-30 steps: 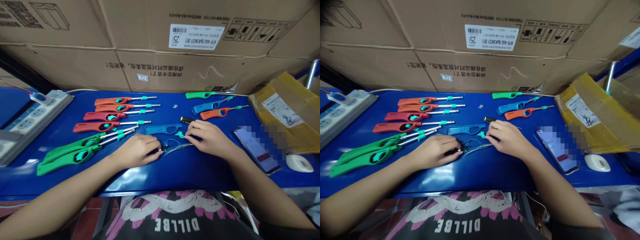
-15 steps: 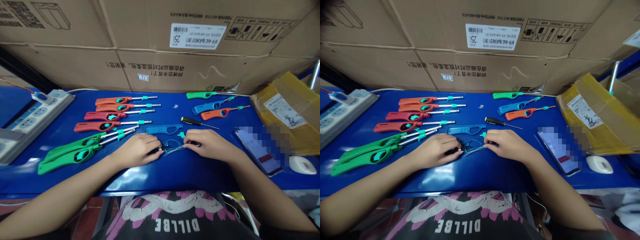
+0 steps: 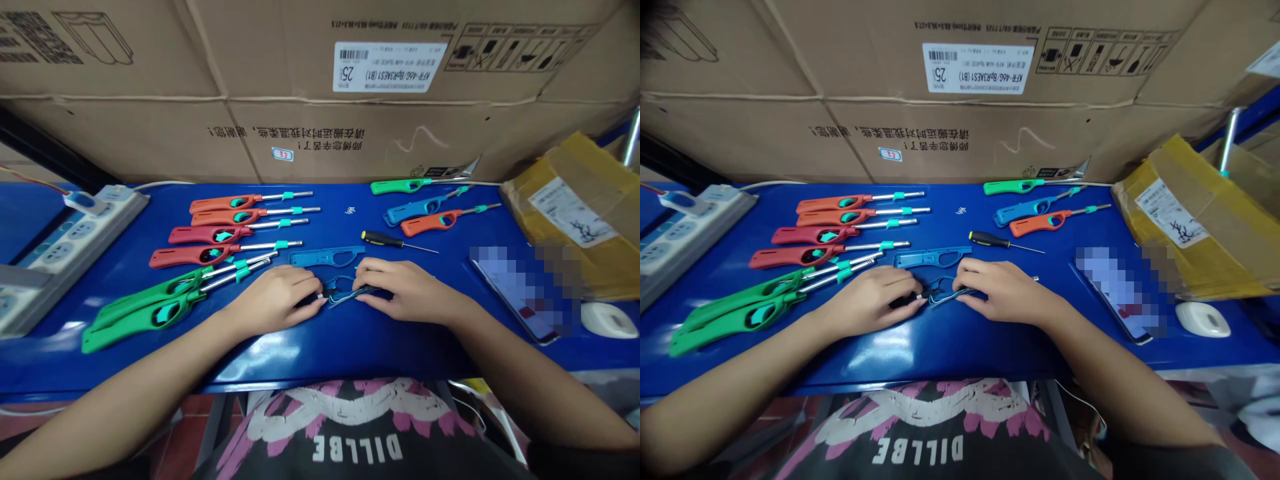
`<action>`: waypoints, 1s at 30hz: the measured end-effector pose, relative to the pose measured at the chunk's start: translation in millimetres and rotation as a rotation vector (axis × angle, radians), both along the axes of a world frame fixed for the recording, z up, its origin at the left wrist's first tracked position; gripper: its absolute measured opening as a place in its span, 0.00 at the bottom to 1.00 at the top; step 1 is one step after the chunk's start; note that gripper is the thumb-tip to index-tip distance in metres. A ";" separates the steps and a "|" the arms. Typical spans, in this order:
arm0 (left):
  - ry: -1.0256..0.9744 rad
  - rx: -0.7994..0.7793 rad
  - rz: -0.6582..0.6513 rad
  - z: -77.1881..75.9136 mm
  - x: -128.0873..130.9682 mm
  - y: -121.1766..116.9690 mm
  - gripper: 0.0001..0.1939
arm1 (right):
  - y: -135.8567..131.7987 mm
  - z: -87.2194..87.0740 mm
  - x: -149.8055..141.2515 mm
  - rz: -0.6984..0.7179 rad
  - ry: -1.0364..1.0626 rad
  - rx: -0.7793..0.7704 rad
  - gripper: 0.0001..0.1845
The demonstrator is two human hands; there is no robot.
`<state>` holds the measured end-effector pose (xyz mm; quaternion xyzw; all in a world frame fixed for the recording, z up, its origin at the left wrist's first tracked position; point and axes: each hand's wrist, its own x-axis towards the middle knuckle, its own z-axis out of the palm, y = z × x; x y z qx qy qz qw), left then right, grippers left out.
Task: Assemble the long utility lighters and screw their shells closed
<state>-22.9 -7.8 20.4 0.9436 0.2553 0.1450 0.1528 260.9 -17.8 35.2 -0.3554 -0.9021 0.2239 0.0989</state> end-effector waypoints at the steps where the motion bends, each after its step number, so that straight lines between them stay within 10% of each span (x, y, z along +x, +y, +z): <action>1: 0.002 0.000 0.001 -0.2 -0.2 -0.1 0.11 | -0.9 -1.0 -1.9 0.009 0.000 0.004 0.06; 30: -0.094 -0.127 0.088 11.3 -6.5 1.7 0.07 | -1.2 10.1 -0.4 0.046 0.074 -0.106 0.02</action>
